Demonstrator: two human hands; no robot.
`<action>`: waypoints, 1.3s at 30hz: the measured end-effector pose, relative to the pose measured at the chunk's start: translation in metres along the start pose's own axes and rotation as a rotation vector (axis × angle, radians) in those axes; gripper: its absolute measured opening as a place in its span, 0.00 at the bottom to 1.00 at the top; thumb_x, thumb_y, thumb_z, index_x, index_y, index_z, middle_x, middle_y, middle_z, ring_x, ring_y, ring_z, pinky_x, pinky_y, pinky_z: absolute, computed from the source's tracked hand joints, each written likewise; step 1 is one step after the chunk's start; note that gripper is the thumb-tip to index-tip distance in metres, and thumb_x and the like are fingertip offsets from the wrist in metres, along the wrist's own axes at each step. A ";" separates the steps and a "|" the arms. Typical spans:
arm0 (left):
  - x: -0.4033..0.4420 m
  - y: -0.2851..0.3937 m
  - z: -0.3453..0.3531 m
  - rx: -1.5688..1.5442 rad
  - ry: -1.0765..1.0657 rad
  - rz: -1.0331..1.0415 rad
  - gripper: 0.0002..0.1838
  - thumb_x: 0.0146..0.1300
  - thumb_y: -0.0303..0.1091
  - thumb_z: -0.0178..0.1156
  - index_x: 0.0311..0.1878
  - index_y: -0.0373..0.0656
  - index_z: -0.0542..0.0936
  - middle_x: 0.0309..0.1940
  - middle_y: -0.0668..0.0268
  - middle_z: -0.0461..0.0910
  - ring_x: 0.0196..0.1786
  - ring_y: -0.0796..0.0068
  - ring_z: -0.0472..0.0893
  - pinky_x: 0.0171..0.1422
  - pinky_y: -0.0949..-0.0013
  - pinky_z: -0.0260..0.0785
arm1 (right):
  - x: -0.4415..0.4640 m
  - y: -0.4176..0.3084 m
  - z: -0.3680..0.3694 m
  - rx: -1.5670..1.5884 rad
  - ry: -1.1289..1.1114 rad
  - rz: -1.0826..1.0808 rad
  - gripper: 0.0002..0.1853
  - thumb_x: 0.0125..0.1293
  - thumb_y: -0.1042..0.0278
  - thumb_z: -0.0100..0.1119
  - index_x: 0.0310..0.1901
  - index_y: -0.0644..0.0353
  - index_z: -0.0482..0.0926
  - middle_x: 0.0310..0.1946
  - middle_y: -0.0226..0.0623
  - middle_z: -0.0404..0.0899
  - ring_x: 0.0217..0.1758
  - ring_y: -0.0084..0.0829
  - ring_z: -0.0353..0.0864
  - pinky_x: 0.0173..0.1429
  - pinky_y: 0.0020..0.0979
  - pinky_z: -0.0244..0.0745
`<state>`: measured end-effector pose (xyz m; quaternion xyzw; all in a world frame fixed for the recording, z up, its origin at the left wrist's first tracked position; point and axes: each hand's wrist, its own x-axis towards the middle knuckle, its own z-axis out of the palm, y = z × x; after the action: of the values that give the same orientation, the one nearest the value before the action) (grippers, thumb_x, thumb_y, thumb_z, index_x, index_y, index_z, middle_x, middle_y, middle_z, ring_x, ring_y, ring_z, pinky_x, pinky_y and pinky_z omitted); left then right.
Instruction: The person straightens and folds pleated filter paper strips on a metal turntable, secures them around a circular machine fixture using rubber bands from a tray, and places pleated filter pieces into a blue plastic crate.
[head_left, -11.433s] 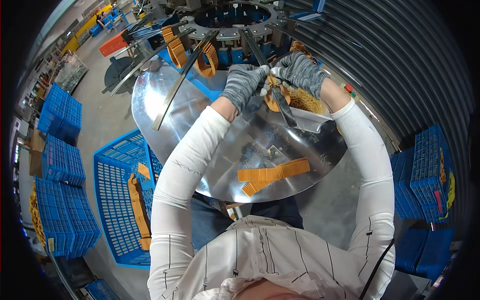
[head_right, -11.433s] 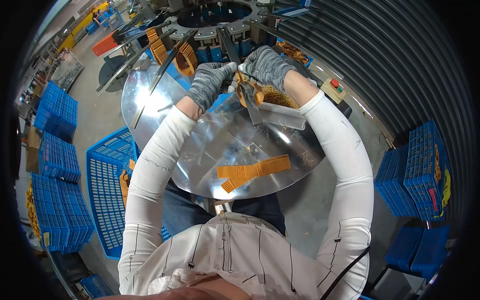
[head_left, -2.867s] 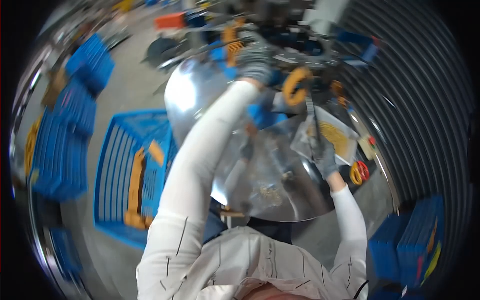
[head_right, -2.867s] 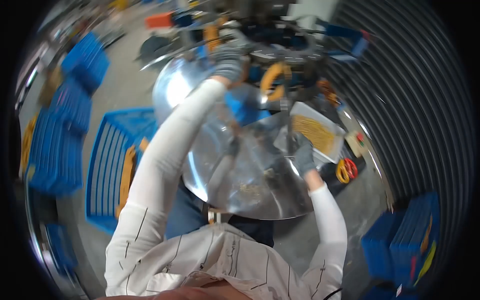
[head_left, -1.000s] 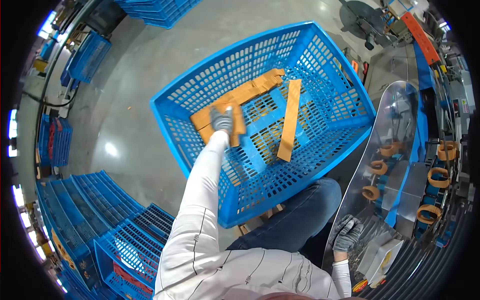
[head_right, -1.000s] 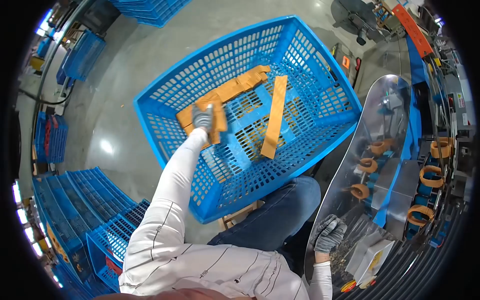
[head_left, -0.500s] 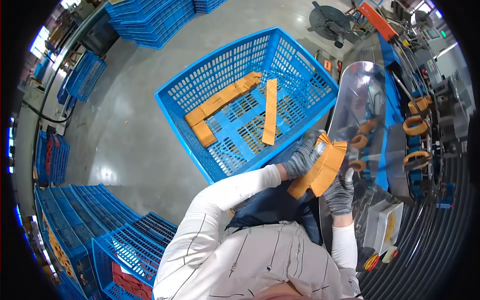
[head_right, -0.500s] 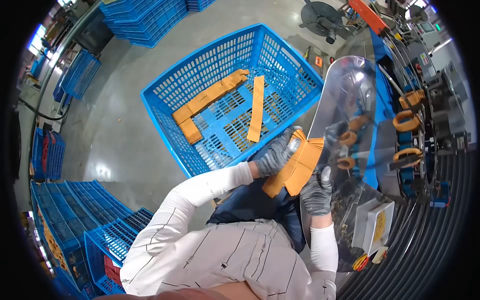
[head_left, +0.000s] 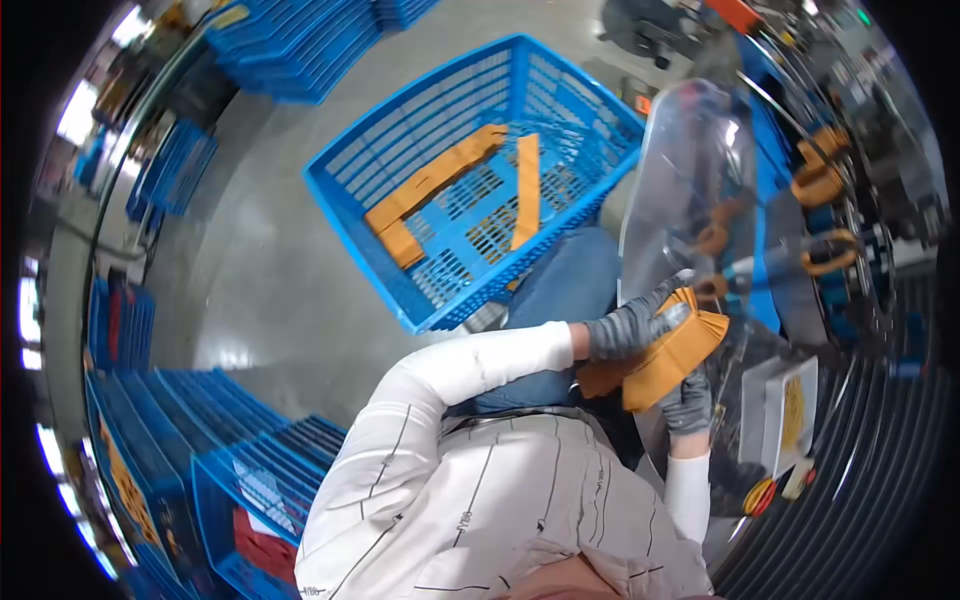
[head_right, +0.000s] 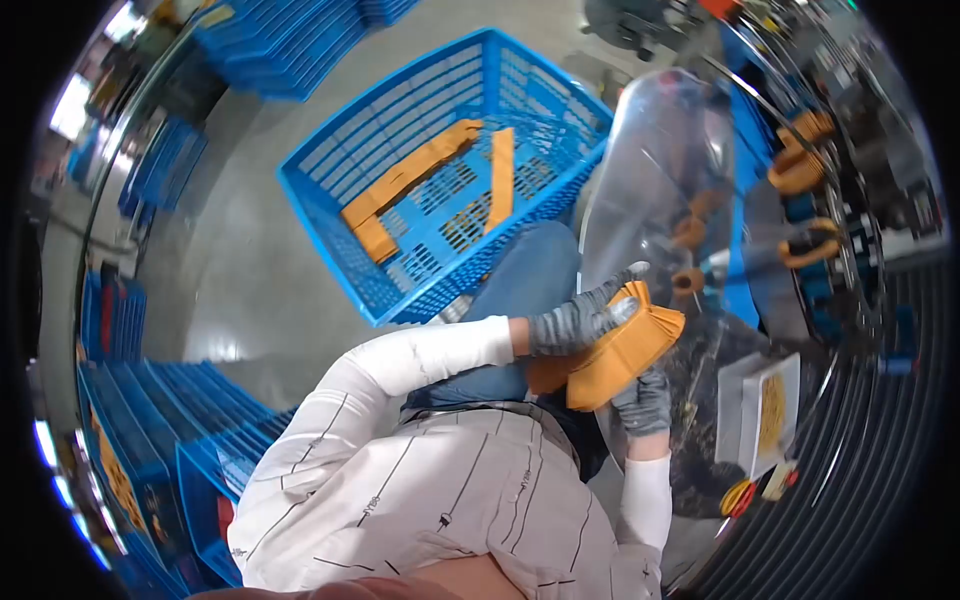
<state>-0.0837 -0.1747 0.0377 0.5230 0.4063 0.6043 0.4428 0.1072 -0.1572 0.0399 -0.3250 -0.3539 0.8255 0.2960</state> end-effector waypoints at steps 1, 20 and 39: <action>0.000 0.005 0.003 0.024 -0.058 -0.045 0.28 0.70 0.47 0.43 0.66 0.39 0.58 0.54 0.57 0.71 0.58 0.68 0.69 0.64 0.69 0.57 | -0.007 0.000 0.005 -0.294 -0.026 -0.096 0.24 0.67 0.59 0.50 0.62 0.59 0.63 0.60 0.38 0.67 0.62 0.37 0.66 0.68 0.42 0.60; 0.067 -0.039 0.079 0.505 -0.520 -0.221 0.31 0.66 0.54 0.47 0.60 0.35 0.64 0.52 0.50 0.73 0.57 0.60 0.71 0.61 0.64 0.62 | -0.140 -0.060 -0.066 -0.685 0.407 -0.788 0.05 0.65 0.70 0.50 0.40 0.61 0.72 0.32 0.28 0.72 0.35 0.21 0.69 0.47 0.25 0.67; 0.030 -0.031 0.238 0.380 -0.202 -0.184 0.24 0.69 0.48 0.47 0.59 0.40 0.62 0.49 0.61 0.72 0.47 0.74 0.73 0.53 0.71 0.67 | -0.113 0.003 -0.128 -0.804 0.876 -0.472 0.28 0.66 0.49 0.47 0.55 0.67 0.61 0.45 0.56 0.69 0.44 0.48 0.72 0.47 0.39 0.69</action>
<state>0.1537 -0.1309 0.0449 0.6156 0.5124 0.4184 0.4282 0.2712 -0.1898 0.0061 -0.6313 -0.5441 0.3317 0.4421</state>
